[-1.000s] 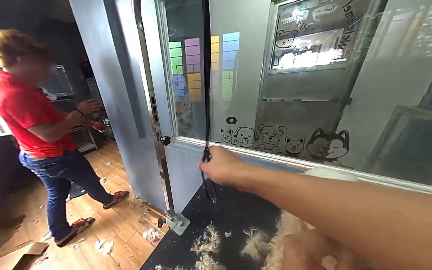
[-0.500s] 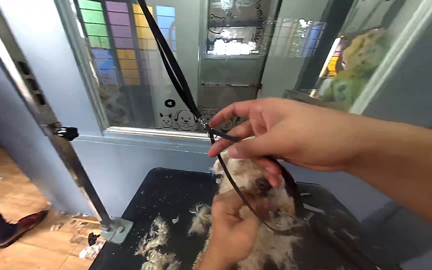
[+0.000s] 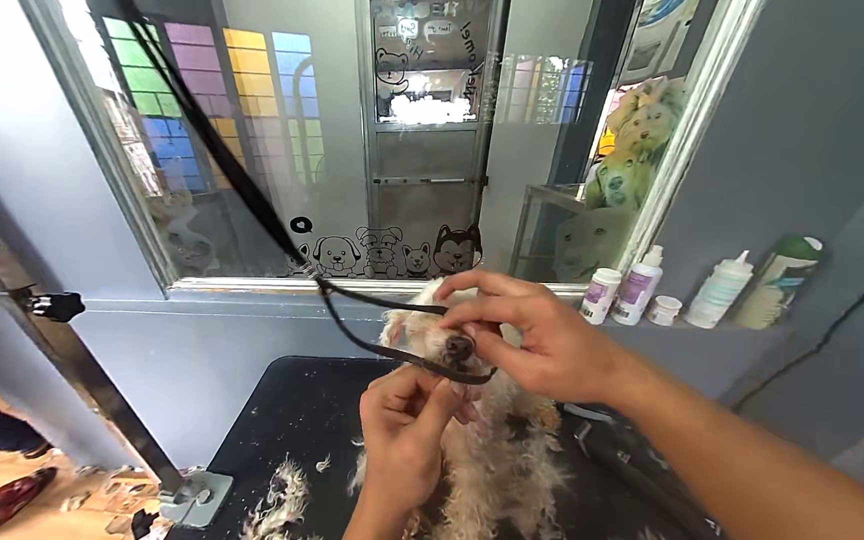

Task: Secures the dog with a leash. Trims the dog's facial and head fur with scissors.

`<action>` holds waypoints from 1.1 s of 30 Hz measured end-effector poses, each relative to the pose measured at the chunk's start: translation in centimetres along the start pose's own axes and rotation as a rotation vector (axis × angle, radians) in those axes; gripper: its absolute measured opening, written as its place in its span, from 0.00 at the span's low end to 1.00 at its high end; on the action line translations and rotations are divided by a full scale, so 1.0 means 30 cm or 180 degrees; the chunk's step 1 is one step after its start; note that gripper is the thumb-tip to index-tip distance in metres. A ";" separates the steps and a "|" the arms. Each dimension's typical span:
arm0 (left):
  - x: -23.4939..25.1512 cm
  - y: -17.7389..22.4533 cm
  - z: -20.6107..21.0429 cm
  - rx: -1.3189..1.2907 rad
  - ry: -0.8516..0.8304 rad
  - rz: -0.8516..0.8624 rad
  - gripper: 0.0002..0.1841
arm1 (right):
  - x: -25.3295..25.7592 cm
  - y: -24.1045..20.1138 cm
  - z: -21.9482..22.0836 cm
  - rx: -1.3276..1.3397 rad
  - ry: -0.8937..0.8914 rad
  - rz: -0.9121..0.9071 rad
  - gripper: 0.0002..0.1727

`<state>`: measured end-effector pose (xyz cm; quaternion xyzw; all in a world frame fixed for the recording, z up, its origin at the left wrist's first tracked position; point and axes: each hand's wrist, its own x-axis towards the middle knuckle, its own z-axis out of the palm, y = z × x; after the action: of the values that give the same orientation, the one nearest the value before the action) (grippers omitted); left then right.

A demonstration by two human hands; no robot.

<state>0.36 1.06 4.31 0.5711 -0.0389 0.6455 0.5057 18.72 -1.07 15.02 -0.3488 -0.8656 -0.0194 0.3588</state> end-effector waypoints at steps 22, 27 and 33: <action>0.021 -0.085 0.055 0.2075 0.1012 0.0242 0.14 | -0.033 0.127 0.261 -0.0599 0.1301 0.0523 0.40; 0.023 -0.106 0.056 0.2037 0.1339 0.0244 0.14 | -0.032 0.138 0.278 -0.0654 0.1460 0.0489 0.43; 0.015 -0.124 0.060 0.2648 0.1216 0.0758 0.25 | -0.028 0.125 0.273 -0.0580 0.1529 0.0572 0.44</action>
<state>4.27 2.02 3.33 0.5877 0.2514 0.7533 0.1546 16.47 3.60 7.60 -0.4405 -0.7159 -0.1475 0.5213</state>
